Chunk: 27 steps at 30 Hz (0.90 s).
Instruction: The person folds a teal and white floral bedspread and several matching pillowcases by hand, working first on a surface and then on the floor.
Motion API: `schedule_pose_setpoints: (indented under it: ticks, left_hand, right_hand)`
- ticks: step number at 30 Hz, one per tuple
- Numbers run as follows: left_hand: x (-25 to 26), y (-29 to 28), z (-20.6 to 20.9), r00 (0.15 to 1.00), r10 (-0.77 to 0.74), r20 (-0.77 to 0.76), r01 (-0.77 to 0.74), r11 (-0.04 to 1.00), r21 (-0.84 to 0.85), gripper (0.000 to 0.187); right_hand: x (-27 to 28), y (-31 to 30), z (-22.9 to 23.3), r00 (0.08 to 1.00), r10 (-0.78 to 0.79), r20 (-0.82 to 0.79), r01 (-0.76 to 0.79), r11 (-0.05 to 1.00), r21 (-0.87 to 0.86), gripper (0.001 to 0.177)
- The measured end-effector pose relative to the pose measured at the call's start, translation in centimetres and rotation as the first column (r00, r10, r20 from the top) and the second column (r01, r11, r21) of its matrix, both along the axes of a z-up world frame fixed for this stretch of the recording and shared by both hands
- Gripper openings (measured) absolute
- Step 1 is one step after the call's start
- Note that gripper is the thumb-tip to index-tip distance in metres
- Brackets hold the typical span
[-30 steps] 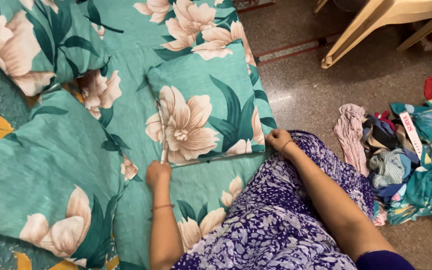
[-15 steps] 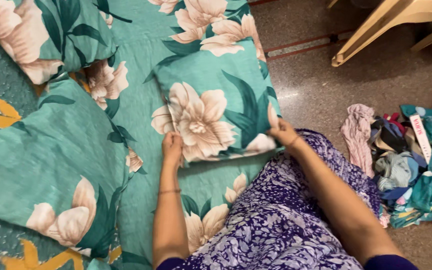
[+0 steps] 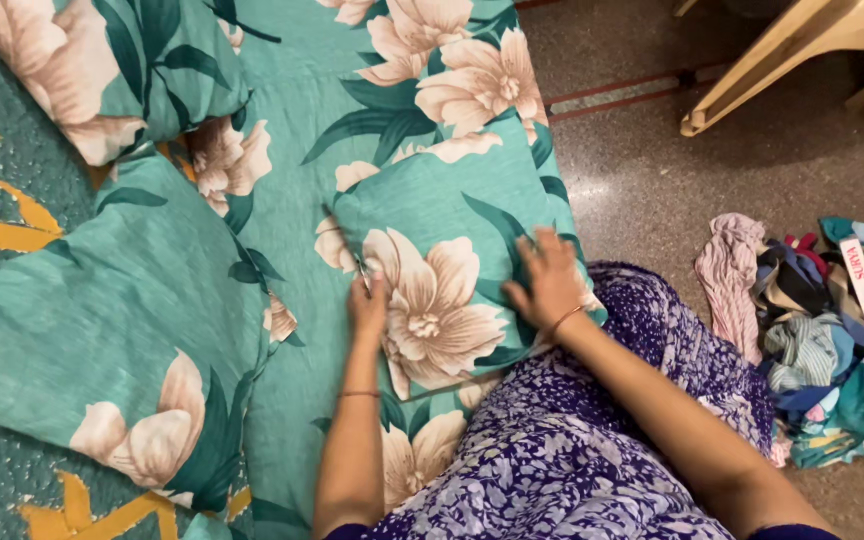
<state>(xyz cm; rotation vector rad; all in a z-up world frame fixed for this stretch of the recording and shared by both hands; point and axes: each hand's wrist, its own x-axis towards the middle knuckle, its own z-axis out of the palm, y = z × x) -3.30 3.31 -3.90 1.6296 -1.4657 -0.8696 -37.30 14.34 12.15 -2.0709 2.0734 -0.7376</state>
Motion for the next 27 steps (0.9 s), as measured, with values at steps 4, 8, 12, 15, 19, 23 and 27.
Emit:
schedule_pose_setpoints:
  ticks: [4, 8, 12, 15, 19, 23, 27]
  left_hand:
    - [-2.7, 0.9, -0.6, 0.997, 0.054, -0.053, -0.060, 0.992, -0.108, 0.037]
    - [0.4, 0.4, 0.3, 0.968, 0.152, 0.199, -0.147, 0.988, -0.037, 0.027]
    - [-0.1, -1.7, 4.3, 0.883, 0.216, 0.417, -0.226, 0.974, -0.027, 0.047]
    - [-3.3, -1.5, 9.8, 0.900, 0.196, 0.388, -0.048, 0.932, -0.360, 0.058]
    - [-7.6, -0.2, 14.3, 0.756, -0.308, 0.578, 0.497, 0.844, -0.201, 0.073]
    - [-8.5, -2.9, 13.2, 0.656, -0.345, 0.671, 0.526, 0.847, -0.080, 0.076]
    - [-7.1, -8.1, 10.9, 0.665, -0.156, 0.730, 0.335, 0.936, -0.105, 0.073]
  right_hand:
    - [3.7, -0.3, 1.8, 0.967, 0.234, -0.105, -0.218, 0.966, 0.141, 0.081]
    - [4.5, -0.2, 1.2, 0.936, 0.336, -0.105, -0.291, 0.907, 0.303, 0.078]
    - [4.6, -0.1, 0.1, 0.934, 0.326, -0.149, -0.266, 0.909, 0.321, 0.078]
    - [4.3, -0.3, 0.0, 0.937, 0.319, -0.139, -0.266, 0.914, 0.305, 0.077]
    - [4.3, -0.1, 0.1, 0.938, 0.316, -0.146, -0.259, 0.914, 0.314, 0.077]
    - [4.1, -0.4, -0.4, 0.936, 0.315, -0.154, -0.262, 0.920, 0.290, 0.074]
    - [3.8, -0.4, -0.2, 0.938, 0.316, -0.144, -0.267, 0.921, 0.283, 0.074]
